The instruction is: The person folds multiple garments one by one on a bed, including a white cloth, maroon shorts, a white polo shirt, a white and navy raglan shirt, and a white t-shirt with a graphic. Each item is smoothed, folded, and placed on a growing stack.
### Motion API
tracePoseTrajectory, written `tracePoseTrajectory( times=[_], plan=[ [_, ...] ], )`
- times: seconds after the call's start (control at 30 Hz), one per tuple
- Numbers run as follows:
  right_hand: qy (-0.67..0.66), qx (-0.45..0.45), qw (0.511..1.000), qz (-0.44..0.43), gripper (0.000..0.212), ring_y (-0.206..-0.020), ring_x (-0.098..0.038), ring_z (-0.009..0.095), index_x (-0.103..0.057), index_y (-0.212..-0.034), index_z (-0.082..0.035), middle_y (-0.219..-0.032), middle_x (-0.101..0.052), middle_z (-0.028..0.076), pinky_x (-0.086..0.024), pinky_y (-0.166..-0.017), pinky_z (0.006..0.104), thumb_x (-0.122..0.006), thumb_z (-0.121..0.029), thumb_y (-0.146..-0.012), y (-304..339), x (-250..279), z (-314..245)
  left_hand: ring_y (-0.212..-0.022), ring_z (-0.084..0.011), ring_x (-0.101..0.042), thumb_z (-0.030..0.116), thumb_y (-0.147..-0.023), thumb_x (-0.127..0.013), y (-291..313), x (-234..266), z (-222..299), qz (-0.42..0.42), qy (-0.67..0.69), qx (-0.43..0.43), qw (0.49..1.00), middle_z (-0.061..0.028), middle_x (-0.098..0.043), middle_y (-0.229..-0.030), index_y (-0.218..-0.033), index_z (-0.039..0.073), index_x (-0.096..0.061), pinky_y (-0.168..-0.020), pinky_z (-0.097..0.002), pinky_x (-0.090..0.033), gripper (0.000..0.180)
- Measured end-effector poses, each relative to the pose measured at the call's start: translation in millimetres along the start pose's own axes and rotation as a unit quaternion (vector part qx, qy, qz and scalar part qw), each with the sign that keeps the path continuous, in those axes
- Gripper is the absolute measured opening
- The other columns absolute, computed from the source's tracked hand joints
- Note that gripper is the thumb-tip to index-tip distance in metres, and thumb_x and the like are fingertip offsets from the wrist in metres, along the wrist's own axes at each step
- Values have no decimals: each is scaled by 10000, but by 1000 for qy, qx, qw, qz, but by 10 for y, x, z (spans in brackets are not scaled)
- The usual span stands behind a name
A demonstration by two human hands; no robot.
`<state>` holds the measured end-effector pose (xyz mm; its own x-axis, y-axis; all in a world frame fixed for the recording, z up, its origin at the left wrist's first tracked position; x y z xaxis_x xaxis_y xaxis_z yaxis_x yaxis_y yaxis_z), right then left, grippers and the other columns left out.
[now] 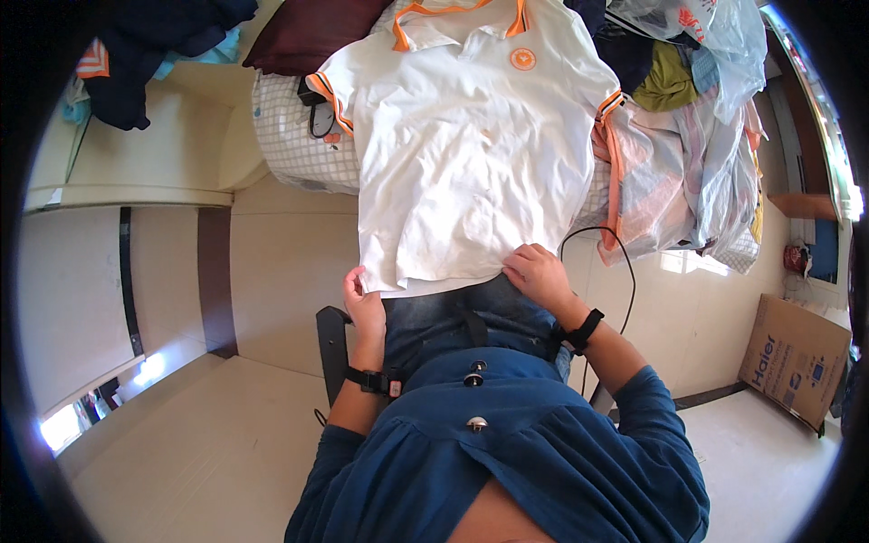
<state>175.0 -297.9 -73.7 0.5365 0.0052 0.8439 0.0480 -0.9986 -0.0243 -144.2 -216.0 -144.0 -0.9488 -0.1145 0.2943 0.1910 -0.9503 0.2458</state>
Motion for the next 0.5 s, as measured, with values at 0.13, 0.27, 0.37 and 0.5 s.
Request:
tracePoseTrajectory(
  times=[0.13, 0.27, 0.37, 0.5],
  plan=[
    [-85, 3, 996, 8, 101, -835, -604, 269, -660, -875, -90, -906, -629, 68, -498, -735, 356, -615, -127, -793, 17, -12, 137, -953, -159, -545, -145, -767, -497, 11, 45, 38, 18, 14, -37, 999, -69, -564, -1009, -1116, 29, -508, -870, -254, -412, 390],
    [-116, -25, 992, 31, 149, -828, -605, 274, -654, -880, -82, -939, -635, 73, -495, -733, 368, -661, -175, -764, 71, 64, 169, -956, -153, -545, -132, -786, -512, 18, 35, -23, 11, 20, -31, 999, -66, -564, -1007, -1090, 29, -519, -876, -250, -406, 344],
    [-84, -10, 996, 34, 273, -893, -583, 262, -642, -930, -100, -972, -610, 69, -467, -775, 377, -712, -262, -722, 33, 95, -17, -947, -147, -548, -99, -815, -537, 22, 44, -53, 23, 70, -38, 997, -56, -565, -993, -1047, 33, -534, -873, -245, -406, 267],
    [26, 21, 999, 10, 413, -963, -537, 246, -623, -999, -131, -1000, -565, 57, -421, -827, 384, -747, -352, -672, -142, -9, -291, -915, -133, -556, -64, -839, -557, 20, 74, -55, 43, 71, -57, 995, -37, -573, -950, -967, 36, -551, -854, -240, -412, 162]
  ],
)
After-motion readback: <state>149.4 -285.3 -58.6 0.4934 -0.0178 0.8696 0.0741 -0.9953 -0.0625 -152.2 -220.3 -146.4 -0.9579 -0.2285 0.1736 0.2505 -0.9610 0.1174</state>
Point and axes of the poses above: each hand's wrist, its own y-axis away from the middle knuckle, its own x-axis out of the back of the hand, z = x × y, the point moved 6 cm from there along -y, towards the middle knuckle
